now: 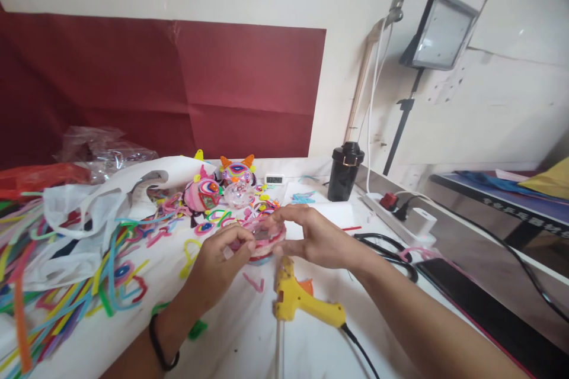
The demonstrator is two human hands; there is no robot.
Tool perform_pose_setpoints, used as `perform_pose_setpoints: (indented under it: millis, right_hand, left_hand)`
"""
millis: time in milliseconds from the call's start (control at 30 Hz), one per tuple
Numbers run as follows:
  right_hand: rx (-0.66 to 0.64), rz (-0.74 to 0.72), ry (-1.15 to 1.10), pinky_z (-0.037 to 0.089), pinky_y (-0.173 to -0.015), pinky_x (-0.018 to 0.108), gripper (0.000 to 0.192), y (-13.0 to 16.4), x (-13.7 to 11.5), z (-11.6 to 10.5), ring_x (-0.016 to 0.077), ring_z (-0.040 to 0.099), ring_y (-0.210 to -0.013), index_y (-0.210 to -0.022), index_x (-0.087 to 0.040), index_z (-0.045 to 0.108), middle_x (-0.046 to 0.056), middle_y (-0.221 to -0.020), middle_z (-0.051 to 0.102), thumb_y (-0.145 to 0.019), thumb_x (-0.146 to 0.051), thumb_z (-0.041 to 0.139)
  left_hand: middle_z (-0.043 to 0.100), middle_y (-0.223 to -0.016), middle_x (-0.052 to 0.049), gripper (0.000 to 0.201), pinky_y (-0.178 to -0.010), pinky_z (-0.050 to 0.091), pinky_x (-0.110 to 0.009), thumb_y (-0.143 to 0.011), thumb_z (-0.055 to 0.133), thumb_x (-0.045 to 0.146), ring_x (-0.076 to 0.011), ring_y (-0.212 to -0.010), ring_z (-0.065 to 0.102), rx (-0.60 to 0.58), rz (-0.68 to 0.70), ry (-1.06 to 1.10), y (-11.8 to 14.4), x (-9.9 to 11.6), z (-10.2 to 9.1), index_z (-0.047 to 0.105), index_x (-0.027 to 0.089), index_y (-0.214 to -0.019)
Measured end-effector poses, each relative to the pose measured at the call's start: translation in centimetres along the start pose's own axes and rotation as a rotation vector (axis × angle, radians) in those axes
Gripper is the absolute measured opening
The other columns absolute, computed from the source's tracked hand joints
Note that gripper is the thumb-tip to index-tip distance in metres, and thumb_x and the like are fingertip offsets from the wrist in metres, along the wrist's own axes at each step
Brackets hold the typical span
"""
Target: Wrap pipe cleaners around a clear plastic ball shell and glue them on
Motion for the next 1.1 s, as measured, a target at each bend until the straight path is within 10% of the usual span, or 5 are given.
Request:
perform_pose_setpoints:
  millis: [1100]
  right_hand:
    - [0.129,-0.063,0.119,0.039,-0.082,0.034,0.016,-0.14,-0.04,-0.28,0.0161,0.059,-0.078,-0.084,-0.019,0.062,-0.001,-0.081,0.067,-0.079,-0.006,0.069]
  left_hand:
    - [0.068,-0.079,-0.002,0.02,-0.072,0.046,-0.028,-0.085,0.054,0.029,-0.0174,-0.077,0.06,0.021,-0.044,0.112,-0.37,-0.74,0.13,0.069,0.019,-0.076]
Point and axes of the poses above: each hand's wrist, its own y-axis away from the middle knuckle, its own z-axis out of the palm, x = y × z, the point moved 3 cm from there along -y, towards the middle knuckle
